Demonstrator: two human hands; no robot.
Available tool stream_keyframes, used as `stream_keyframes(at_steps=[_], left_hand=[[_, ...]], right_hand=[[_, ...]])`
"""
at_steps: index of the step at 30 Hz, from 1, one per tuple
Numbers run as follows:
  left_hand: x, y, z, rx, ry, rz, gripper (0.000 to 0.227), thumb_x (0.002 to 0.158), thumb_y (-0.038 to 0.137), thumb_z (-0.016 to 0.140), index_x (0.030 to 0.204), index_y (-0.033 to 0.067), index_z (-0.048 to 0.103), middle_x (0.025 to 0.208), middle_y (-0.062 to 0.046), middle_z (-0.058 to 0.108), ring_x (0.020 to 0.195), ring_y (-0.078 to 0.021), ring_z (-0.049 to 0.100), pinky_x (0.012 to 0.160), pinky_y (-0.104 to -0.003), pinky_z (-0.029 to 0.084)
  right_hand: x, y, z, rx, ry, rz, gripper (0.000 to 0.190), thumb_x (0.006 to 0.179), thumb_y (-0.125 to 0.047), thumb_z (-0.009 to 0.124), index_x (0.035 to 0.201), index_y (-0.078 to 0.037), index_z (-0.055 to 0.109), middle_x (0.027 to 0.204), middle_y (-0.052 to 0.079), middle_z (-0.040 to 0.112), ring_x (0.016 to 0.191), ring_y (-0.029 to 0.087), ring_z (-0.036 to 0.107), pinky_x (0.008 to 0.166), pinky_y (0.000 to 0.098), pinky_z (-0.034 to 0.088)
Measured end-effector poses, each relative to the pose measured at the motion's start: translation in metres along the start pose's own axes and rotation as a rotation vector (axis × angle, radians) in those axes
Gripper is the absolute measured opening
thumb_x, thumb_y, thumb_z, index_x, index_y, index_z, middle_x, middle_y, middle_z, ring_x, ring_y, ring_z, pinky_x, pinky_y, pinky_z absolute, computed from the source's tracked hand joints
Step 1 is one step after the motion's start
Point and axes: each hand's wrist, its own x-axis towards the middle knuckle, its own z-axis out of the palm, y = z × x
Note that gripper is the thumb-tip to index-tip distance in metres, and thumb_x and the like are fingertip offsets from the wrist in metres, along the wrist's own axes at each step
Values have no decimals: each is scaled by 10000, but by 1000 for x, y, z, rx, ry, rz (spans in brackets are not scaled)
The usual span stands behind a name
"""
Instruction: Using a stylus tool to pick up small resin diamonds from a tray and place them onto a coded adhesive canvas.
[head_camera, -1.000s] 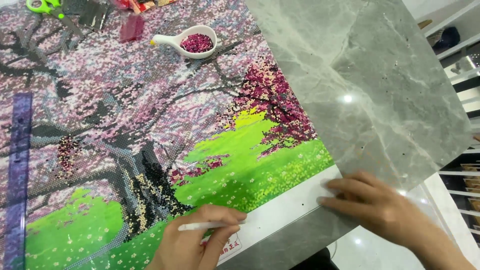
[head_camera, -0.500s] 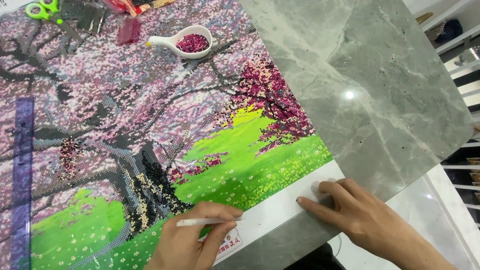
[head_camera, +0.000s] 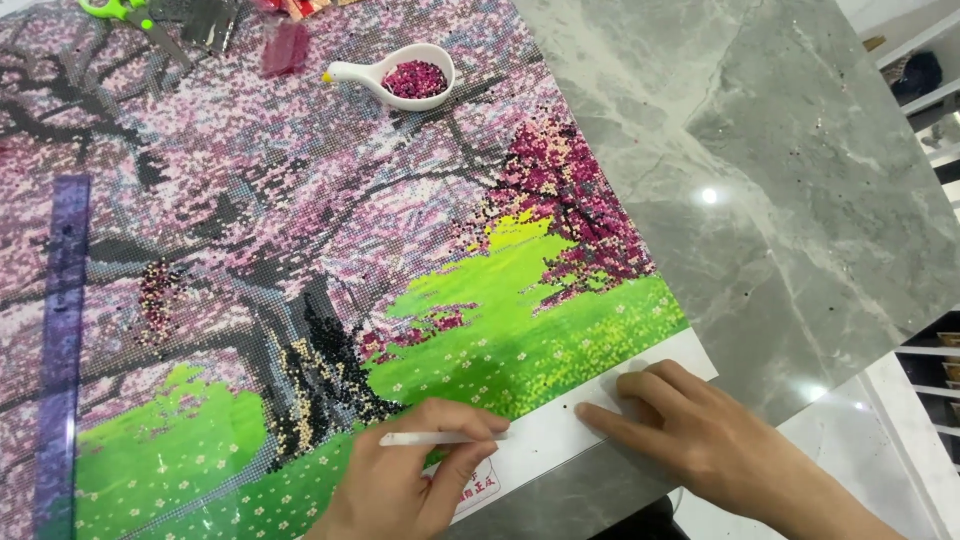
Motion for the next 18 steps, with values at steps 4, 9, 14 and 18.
stream_keyframes(at_steps=[4, 9, 14, 18], left_hand=[[-1, -6, 25, -169, -22, -7, 83, 924, 49, 569, 986, 81, 614, 1003, -94, 740, 956, -179, 766, 791, -247, 617], [5, 2, 36, -109, -87, -91, 132, 924, 51, 566, 1026, 130, 594, 1010, -56, 745, 888, -160, 746, 770, -265, 577], [18, 7, 40, -52, -40, -225, 92, 910, 114, 567, 974, 161, 613, 1002, 4, 765, 827, -136, 749, 688, -251, 574], [16, -5, 50, 2, -57, -279, 118, 924, 180, 541, 1004, 179, 627, 961, 33, 760, 771, -142, 738, 667, -258, 544]], right_hand=[[10, -8, -1, 13, 24, -29, 476, 893, 36, 483, 1346, -107, 504, 1038, 121, 510, 797, 261, 477, 672, 362, 474], [15, -8, -1, 43, 26, -13, 475, 874, 42, 506, 1325, -107, 519, 920, 97, 484, 745, 252, 453, 606, 359, 450], [7, -2, 2, 110, 80, -22, 524, 869, 61, 537, 1363, -102, 486, 959, 108, 492, 778, 247, 456, 628, 341, 464], [9, -5, 6, 53, 111, -2, 486, 851, 82, 533, 1297, -108, 528, 912, 88, 485, 727, 242, 436, 581, 341, 443]])
